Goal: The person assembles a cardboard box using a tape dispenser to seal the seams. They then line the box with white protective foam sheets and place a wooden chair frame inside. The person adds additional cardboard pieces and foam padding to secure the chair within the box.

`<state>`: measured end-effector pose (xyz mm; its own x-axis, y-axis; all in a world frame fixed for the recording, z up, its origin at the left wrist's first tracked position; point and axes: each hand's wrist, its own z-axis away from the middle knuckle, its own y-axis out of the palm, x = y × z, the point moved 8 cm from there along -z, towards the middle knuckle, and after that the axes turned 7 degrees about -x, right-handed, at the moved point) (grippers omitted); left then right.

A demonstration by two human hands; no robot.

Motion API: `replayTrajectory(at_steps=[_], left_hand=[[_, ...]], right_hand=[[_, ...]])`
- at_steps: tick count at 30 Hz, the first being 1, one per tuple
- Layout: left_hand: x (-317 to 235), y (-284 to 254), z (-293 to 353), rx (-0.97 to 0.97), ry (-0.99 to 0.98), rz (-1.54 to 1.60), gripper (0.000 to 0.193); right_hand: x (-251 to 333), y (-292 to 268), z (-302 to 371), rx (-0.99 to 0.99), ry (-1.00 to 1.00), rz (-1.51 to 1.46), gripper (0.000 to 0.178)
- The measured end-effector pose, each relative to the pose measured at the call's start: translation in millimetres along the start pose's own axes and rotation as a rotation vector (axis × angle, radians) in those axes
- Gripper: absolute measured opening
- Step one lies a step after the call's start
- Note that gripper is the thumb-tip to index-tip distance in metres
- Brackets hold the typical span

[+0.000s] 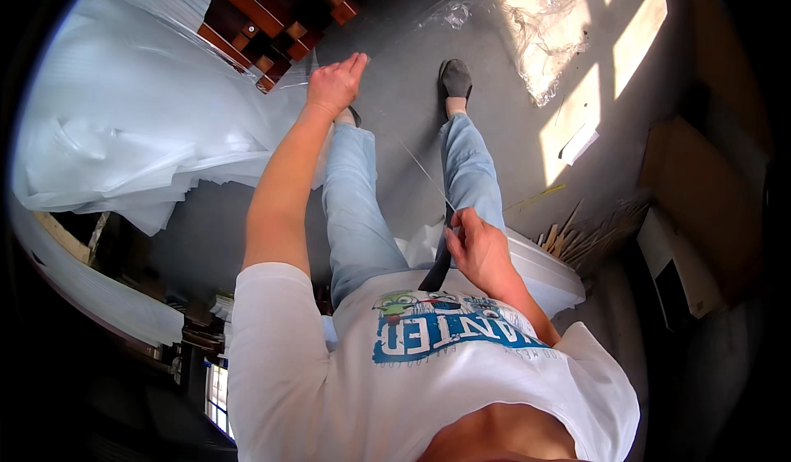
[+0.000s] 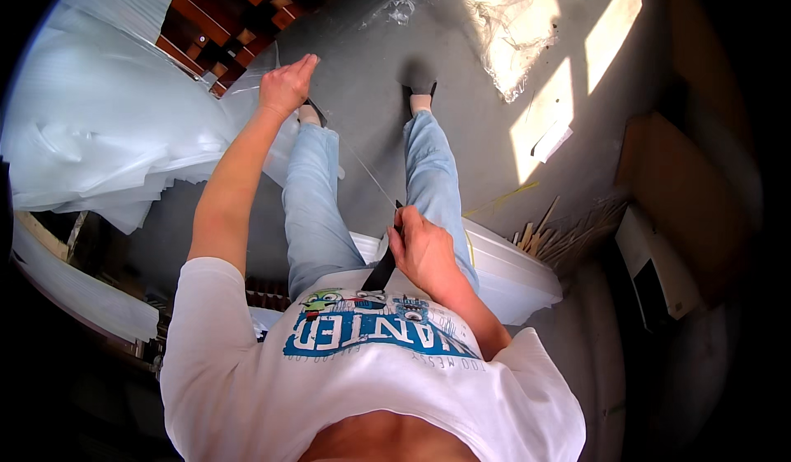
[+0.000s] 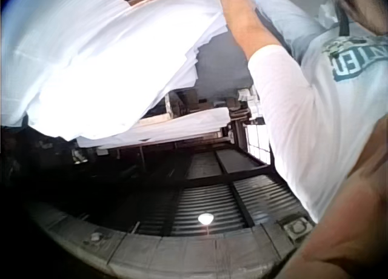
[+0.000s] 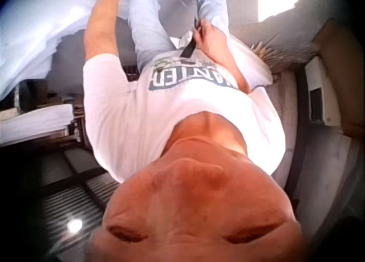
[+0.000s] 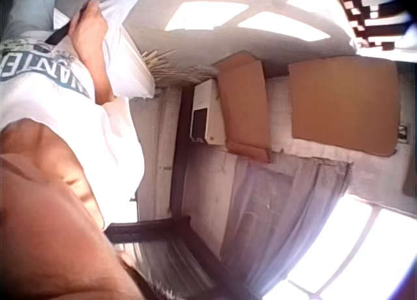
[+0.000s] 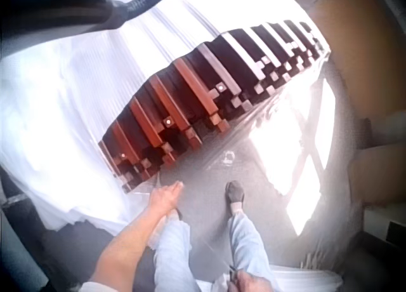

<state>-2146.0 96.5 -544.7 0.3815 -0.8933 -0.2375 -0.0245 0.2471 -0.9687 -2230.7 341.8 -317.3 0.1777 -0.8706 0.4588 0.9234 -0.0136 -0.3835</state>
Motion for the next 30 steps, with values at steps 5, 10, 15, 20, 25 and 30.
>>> replayTrajectory(at_steps=[5, 10, 15, 20, 25, 30], left_hand=[[-0.7, 4.4, 13.2, 0.074, -0.017, -0.016, 0.039], [-5.4, 9.2, 8.6, 0.206, 0.008, -0.035, 0.037], [-14.5, 12.1, -21.1, 0.499, -0.123, -0.079, 0.034], [6.3, 46.4, -12.9, 0.613, -0.212, -0.157, 0.032], [1.5, 56.0, -12.6, 0.621, 0.028, -0.248, 0.023], [3.3, 79.2, -14.0, 0.475, -0.101, -0.048, 0.028]], right_hand=[[-28.8, 2.7, 4.7, 0.024, 0.038, -0.148, 0.033], [78.5, 23.4, -204.9, -0.395, -0.994, 0.53, 0.039], [22.9, 75.4, -318.9, -0.325, -0.619, 0.865, 0.017], [-39.4, 18.8, -137.7, -0.342, -0.346, 0.47, 0.018], [21.1, -13.9, -161.9, -0.422, -0.603, 0.331, 0.046], [31.4, 80.2, -341.1, -0.491, -1.169, 0.888, 0.037]])
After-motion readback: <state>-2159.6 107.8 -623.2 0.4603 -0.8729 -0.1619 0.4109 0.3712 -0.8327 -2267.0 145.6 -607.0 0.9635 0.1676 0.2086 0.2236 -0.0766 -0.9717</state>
